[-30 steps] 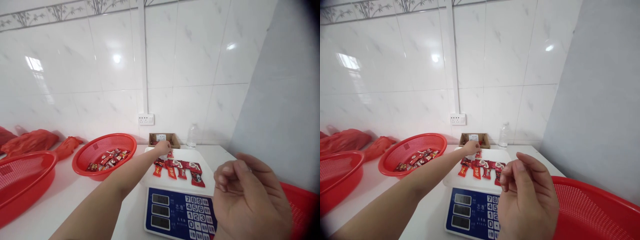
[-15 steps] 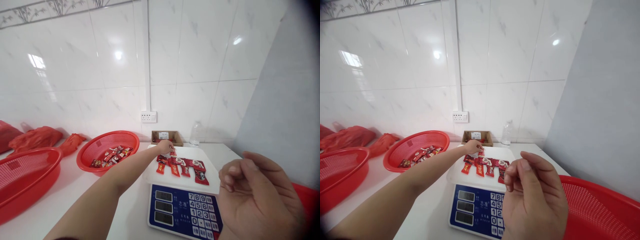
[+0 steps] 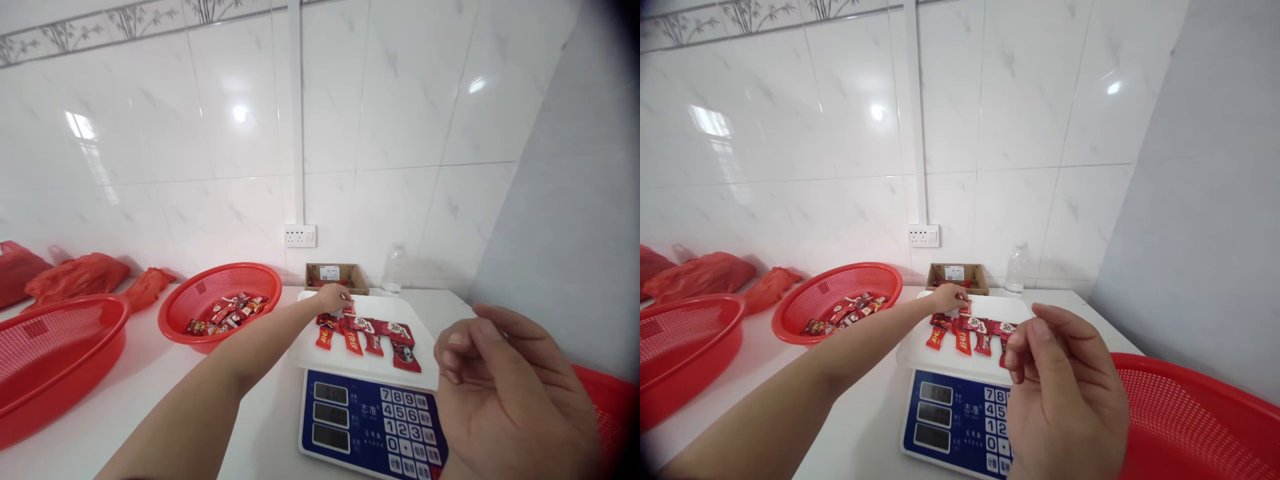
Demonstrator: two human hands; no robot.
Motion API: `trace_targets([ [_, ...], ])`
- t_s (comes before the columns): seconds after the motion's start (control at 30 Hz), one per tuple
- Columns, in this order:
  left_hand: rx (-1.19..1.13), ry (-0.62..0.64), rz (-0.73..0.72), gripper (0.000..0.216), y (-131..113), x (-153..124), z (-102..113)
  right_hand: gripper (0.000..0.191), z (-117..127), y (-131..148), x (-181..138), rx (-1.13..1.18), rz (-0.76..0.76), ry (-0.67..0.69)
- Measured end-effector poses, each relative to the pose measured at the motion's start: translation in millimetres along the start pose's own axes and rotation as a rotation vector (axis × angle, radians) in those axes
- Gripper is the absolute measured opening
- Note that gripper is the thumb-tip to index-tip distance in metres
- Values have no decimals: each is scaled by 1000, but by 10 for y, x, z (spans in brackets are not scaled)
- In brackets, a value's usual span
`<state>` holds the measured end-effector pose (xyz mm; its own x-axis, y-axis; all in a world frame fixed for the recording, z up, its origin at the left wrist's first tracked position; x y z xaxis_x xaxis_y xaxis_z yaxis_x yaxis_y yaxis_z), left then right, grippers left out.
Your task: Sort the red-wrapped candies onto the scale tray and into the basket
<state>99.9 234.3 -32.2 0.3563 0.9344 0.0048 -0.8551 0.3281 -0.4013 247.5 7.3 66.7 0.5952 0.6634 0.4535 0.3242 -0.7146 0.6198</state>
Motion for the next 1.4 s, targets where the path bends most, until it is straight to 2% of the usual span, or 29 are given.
trace_targets([
  [0.1, -13, -29, 36, 33, 8, -76, 105, 13, 7, 35, 5, -8, 26, -27],
  [0.17, -19, -15, 49, 34, 33, -150, 198, 15, 56, 82, 18, -1, 67, -95],
  [0.27, -21, 122, 27, 32, 91, -280, 290, 19, 148, 130, 41, 56, 99, -195],
  [0.37, 0, 264, 20, 33, 184, -404, 334, 19, 186, 148, 59, 117, 92, -215],
  [0.53, 32, 347, 61, 27, 296, -499, 313, 21, 167, 176, 33, 118, 81, -196],
  [0.77, -21, 330, 140, 27, 384, -527, 297, 20, 148, 193, 6, 116, 76, -192],
  [0.97, -252, 205, 200, 32, 454, -482, 397, 19, 162, 232, 17, 113, 99, -202],
  [1.07, -361, 105, 204, 34, 342, -385, 417, 17, 161, 221, 35, 121, 83, -201],
  [1.17, -415, 37, 195, 35, 117, -250, 347, 16, 146, 226, 52, 131, 93, -185],
  [1.4, -273, 11, 177, 31, -374, 6, -2, 13, 158, 249, 59, 107, 64, -131],
])
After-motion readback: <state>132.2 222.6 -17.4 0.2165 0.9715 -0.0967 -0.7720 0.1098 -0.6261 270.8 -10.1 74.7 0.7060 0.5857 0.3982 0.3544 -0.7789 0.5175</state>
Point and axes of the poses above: each hand's wrist, its own x-axis towards the middle knuckle, its own z-axis out of the back of the hand, y = z × x, the point moved 7 cm from there along x, towards the middle knuckle, and after that the axes turned 4 degrees about z, right-handed, at the moved point
